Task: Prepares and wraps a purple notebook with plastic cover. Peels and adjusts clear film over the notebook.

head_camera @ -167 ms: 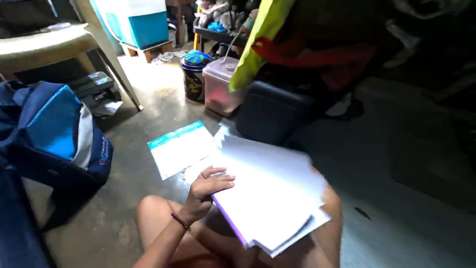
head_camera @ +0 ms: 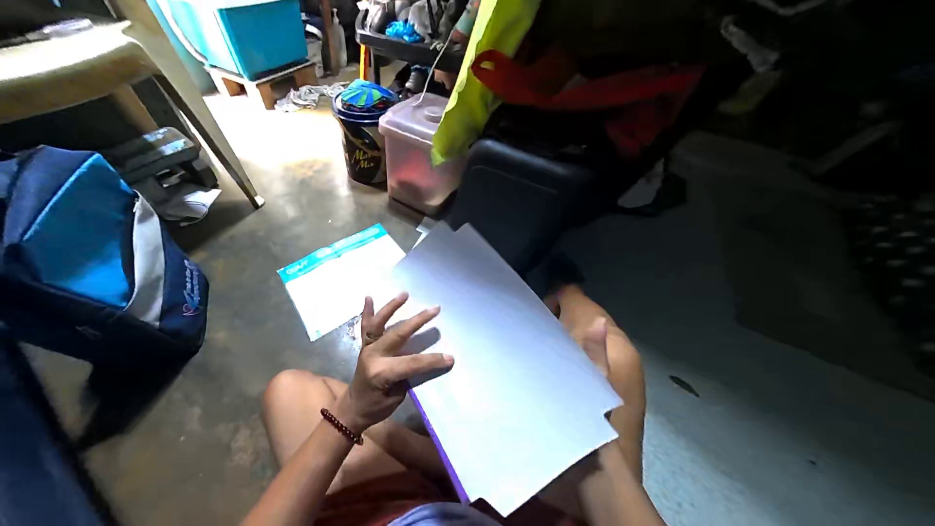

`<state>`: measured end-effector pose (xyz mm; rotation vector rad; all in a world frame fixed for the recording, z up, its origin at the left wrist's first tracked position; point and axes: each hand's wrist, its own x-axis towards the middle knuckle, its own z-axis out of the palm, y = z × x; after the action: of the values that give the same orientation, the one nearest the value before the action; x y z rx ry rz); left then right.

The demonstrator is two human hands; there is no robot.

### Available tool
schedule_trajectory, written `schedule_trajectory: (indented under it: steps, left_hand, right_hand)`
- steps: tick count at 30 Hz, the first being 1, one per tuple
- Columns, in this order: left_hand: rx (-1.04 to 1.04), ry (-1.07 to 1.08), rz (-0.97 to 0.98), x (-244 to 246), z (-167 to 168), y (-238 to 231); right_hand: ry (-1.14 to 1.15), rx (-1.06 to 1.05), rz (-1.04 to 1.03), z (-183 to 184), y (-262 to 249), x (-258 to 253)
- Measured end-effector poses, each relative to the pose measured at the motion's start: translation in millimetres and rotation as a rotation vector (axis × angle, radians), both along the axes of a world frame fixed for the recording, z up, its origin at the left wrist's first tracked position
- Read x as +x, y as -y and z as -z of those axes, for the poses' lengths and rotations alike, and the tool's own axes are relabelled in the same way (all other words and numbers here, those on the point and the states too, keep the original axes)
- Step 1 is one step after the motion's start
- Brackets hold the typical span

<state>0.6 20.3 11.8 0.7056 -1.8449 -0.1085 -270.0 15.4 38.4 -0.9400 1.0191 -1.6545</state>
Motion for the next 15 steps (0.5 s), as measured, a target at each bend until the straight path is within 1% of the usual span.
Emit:
schedule_trajectory:
  steps: [1,2,3,4,6,7,9,11,13,14,15]
  left_hand:
    - [-0.005,-0.005,-0.021,1,-1,-2]
    - [-0.006,-0.014,-0.034,1,-2,-2]
    - [0.000,-0.031,-0.037,1,-2,-2]
    - [0.019,-0.052,-0.030,1,-2,-3]
    - [0.080,-0.136,-0.008,0,-1,-5]
    - [0.119,-0.209,-0.004,-1,-1,-6]
    - [0.224,-0.412,-0.018,-4,-1,-10]
    - [0.445,-0.696,0.011,-11,-8,-21]
    - [0.746,-1.071,0.142,-14,-24,-30]
    - [0.848,-1.181,0.210,-14,-30,-34]
    - [0.909,-1.238,0.247,-13,-34,-36]
  right_hand:
    - [0.235,-0.009,-0.227,-10,-11,9]
    - [0.391,0.020,-0.403,-17,-17,15]
    - [0.423,0.046,-0.489,-21,-21,17]
    - [0.356,0.046,-0.503,-19,-23,16]
    - [0.215,0.048,-0.596,-14,-20,10]
    - [0.186,0.071,-0.631,-10,-17,10]
    - [0.207,0.100,-0.665,-5,-13,11]
    - [0.232,0.112,-0.643,-4,-14,14]
    - [0.236,0.113,-0.615,-5,-15,16]
    - [0.227,0.113,-0.608,-5,-15,17]
    - [0.219,0.115,-0.603,-4,-14,18]
